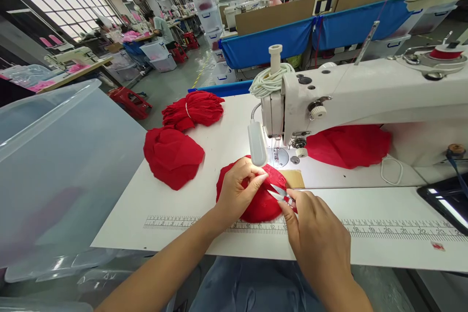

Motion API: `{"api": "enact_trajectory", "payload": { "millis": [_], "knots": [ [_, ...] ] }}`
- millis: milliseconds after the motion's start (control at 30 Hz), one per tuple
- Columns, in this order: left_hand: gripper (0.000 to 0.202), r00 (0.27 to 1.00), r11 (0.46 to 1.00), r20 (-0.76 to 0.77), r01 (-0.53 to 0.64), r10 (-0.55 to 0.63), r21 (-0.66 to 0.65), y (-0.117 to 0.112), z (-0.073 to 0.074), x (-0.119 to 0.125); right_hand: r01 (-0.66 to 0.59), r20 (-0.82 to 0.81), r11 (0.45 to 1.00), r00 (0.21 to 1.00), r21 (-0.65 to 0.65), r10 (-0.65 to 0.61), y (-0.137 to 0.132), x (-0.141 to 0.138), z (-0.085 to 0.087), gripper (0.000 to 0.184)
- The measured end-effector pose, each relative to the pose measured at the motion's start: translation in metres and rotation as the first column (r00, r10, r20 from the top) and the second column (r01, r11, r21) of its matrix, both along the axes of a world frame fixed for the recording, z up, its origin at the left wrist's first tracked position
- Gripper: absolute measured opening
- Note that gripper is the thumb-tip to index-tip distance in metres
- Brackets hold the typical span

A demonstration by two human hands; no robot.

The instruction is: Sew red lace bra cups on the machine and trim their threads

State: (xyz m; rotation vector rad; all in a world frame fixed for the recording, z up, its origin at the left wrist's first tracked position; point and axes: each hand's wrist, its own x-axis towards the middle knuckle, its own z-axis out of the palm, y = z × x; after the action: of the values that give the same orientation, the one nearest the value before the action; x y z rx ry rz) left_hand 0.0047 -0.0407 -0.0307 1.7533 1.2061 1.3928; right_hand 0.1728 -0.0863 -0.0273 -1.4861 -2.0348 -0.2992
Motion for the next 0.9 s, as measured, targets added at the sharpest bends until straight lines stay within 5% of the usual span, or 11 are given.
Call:
{"api": "enact_trajectory", "payload": {
  "millis": [267, 633, 767, 900],
  "knots": [
    [0.014, 1.0, 0.999, -0.005, 0.006, -0.006, 0.047, 0.001, 0.0, 0.0, 0.025, -0.002, 0.998, 1.0, 0.059, -0.025, 0.005, -0.004, -0.013, 0.041],
    [0.015, 0.999, 0.999, -0.021, 0.041, -0.04, 0.029, -0.001, 0.005, -0.001, 0.03, -0.057, 0.998, 0.998, -0.061, -0.034, 0.007, -0.004, -0.018, 0.04],
    [0.017, 0.975, 0.975, 0.015, 0.222, -0.223, 0.021, -0.003, 0.015, -0.009, 0.051, -0.18, 0.993, 0.981, -0.109, -0.071, 0.005, 0.008, -0.016, 0.037],
    [0.019, 0.886, 0.886, -0.008, 0.463, -0.463, -0.018, -0.003, 0.023, -0.016, 0.082, -0.303, 0.967, 0.94, -0.243, -0.156, 0.001, 0.031, -0.017, 0.036]
  ]
}}
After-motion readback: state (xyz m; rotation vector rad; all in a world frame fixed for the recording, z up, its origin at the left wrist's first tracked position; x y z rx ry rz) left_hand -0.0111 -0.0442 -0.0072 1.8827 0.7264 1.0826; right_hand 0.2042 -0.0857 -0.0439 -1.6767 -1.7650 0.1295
